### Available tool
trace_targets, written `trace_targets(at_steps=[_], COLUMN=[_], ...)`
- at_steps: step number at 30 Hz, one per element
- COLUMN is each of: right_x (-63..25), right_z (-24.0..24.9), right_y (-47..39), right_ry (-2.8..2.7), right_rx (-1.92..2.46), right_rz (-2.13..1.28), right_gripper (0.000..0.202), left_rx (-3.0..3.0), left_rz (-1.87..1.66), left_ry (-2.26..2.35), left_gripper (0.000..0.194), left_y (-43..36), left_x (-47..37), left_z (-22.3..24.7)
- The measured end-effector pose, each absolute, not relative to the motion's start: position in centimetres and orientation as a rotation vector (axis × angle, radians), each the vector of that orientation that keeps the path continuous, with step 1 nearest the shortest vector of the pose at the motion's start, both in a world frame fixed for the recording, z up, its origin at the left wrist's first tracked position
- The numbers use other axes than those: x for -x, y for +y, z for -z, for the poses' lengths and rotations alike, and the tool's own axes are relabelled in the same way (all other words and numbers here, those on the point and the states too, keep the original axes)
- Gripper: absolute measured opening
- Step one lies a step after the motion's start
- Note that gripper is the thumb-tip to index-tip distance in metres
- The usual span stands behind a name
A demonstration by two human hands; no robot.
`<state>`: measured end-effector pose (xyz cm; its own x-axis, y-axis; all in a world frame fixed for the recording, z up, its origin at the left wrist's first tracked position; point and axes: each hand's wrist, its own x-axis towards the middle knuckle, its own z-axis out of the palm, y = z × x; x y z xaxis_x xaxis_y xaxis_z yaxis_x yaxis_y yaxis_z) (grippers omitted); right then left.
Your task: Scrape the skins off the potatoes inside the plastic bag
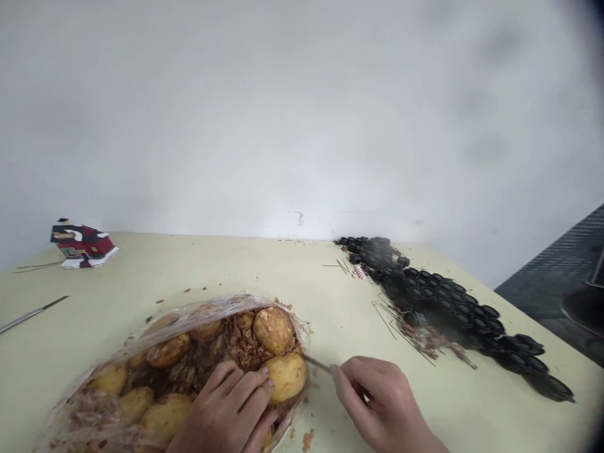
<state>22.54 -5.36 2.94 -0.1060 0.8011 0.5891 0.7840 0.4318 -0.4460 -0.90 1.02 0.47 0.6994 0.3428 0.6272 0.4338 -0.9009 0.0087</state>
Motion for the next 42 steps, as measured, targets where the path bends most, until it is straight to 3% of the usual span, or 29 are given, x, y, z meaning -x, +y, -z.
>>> trace_targets(at_steps=[3,17,27,32,42], right_x=[-22.3,-21.5,-20.8,-21.3,-22.3], right_z=[-3.2,-2.5,-2.4,-1.7,-1.6], right_y=[-5.5,-5.5,-5.2,-5.1,-5.3], right_ry=[-1.933,-1.986,-1.976,-1.924,-1.852], right_rx=[1.325,1.220,1.269,1.334,1.366], right_rz=[-0.167,0.173,-0.083,0.082,-0.363], right_gripper=[0.038,0.036,0.038,0.038,0.044], left_rx=[2.767,2.780,2.768,2.790,2.774], left_rz=[0.952,0.997,1.054,1.013,1.030], left_ry=[-0.618,-0.643,-0.652,-0.638,-0.619], left_gripper=[0.024,0.024,0.020,0.019,0.018], left_y=[1.1,1.1,1.0,1.0,1.1], left_x=[1.0,0.8,0.6,0.8,0.7], left_z=[-0.4,-0.3,-0.2,-0.4,-0.4])
